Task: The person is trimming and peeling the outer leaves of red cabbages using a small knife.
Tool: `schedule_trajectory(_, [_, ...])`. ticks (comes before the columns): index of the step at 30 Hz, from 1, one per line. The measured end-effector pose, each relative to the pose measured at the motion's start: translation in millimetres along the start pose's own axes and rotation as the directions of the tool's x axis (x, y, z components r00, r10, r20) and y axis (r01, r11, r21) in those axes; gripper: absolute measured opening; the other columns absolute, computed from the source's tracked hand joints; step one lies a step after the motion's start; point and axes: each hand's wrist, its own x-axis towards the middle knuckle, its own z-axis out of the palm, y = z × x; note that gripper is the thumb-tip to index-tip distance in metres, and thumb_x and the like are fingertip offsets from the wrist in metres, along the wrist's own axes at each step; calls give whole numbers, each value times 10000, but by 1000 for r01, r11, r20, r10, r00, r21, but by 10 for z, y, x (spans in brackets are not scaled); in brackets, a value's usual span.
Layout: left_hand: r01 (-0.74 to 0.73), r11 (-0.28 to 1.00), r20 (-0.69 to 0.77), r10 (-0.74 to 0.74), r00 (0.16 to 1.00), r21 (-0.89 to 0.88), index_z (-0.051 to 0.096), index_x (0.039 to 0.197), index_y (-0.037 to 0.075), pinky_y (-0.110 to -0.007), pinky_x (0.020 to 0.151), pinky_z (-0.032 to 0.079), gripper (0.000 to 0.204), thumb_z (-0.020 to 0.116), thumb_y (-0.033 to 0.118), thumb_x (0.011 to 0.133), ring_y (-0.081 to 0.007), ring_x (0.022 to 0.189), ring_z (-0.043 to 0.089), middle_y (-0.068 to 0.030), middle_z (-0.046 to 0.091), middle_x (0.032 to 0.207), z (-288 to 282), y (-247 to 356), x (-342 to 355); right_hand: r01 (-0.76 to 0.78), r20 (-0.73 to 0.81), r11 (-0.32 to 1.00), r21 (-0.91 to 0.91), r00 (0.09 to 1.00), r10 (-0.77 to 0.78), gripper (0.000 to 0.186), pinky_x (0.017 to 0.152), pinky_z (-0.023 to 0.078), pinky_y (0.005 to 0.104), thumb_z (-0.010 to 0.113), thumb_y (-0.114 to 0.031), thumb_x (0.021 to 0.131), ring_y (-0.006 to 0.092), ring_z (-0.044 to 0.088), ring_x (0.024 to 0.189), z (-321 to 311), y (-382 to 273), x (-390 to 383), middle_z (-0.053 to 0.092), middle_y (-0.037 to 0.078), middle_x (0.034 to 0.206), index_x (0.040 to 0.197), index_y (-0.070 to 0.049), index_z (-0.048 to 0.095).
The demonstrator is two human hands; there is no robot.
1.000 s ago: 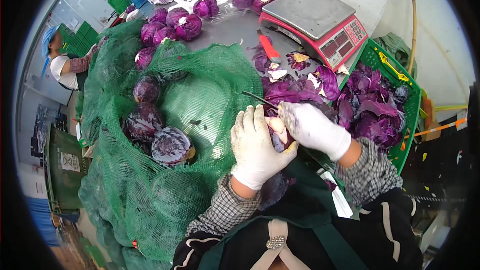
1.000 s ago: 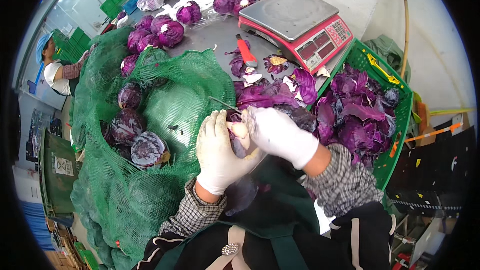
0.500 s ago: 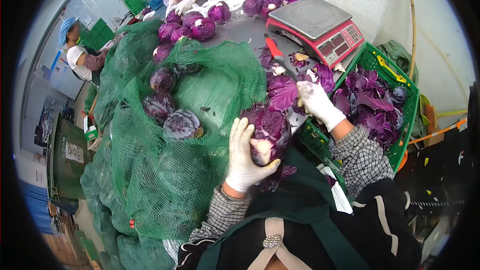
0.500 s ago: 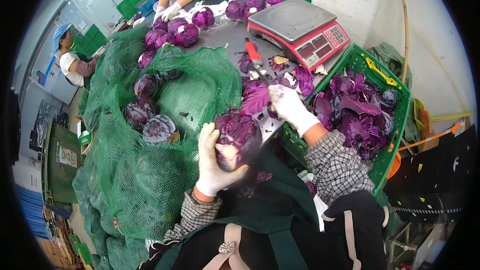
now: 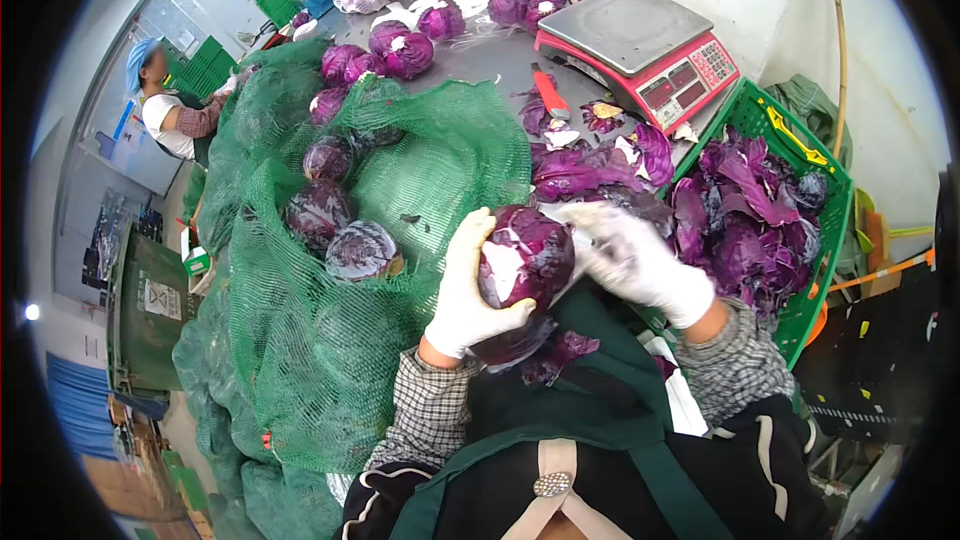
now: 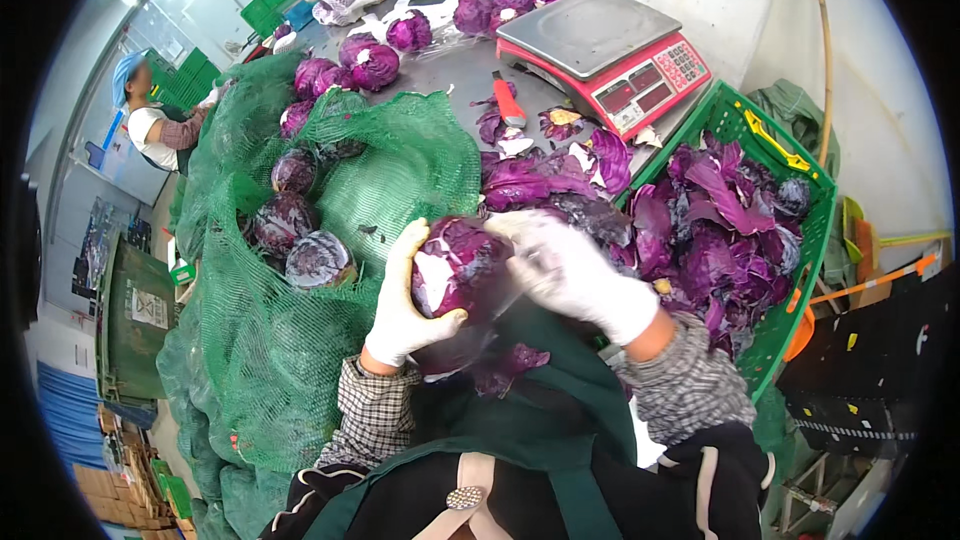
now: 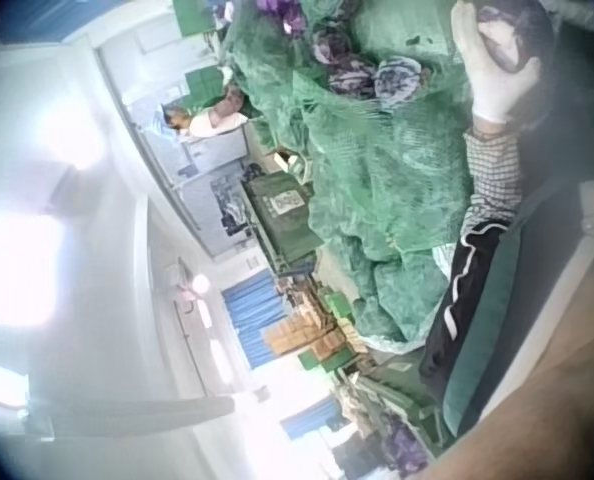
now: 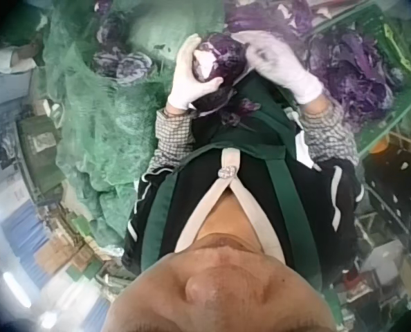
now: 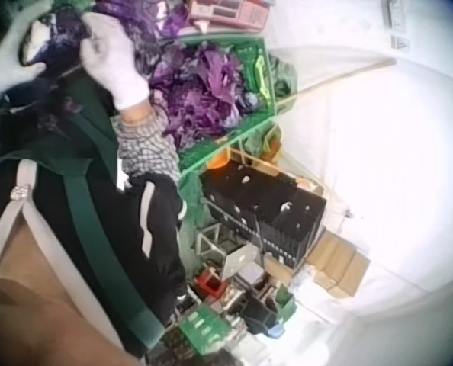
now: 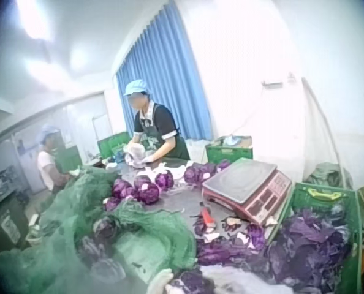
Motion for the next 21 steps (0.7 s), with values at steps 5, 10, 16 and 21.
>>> schedule_trajectory(5, [94, 986, 46, -89, 995, -135, 347, 1390, -16, -392, 1124, 226, 1020, 834, 352, 572, -292, 1335, 340, -179, 356, 1431, -70, -95, 120, -26, 96, 1000, 17, 995, 24, 377, 902, 473, 371, 642, -26, 799, 328, 548, 1093, 219, -73, 198, 525, 153, 1204, 1167, -43, 563])
schedule_trajectory(10, [286, 847, 61, -290, 955, -448, 370, 1383, -10, -343, 1088, 282, 954, 811, 237, 574, -234, 1254, 411, -122, 428, 1343, -104, -138, 268, -53, -2, 986, 160, 999, 54, 293, 743, 480, 298, 621, 53, 741, 238, 565, 898, 198, 82, 216, 533, 101, 953, 1017, -25, 561])
schedule_trajectory(16, [391, 605, -22, -560, 828, -693, 365, 1378, -8, -323, 1038, 360, 725, 707, 141, 756, -211, 1196, 465, -121, 467, 1320, -100, -348, 208, -359, -10, 931, 62, 933, 360, 211, 698, 497, 327, 604, 53, 730, 258, 594, 784, -260, 252, -220, 590, 117, 849, 927, -12, 563])
schedule_trajectory(21, [424, 644, -74, -598, 798, -636, 341, 1380, -45, -339, 1038, 367, 763, 732, 223, 783, -236, 1212, 457, -169, 456, 1327, 28, -243, 340, -693, -522, 644, -324, 699, 489, 255, 806, 490, 347, 663, -22, 765, 281, 603, 888, -1197, 629, -902, 592, 143, 922, 1004, -8, 575])
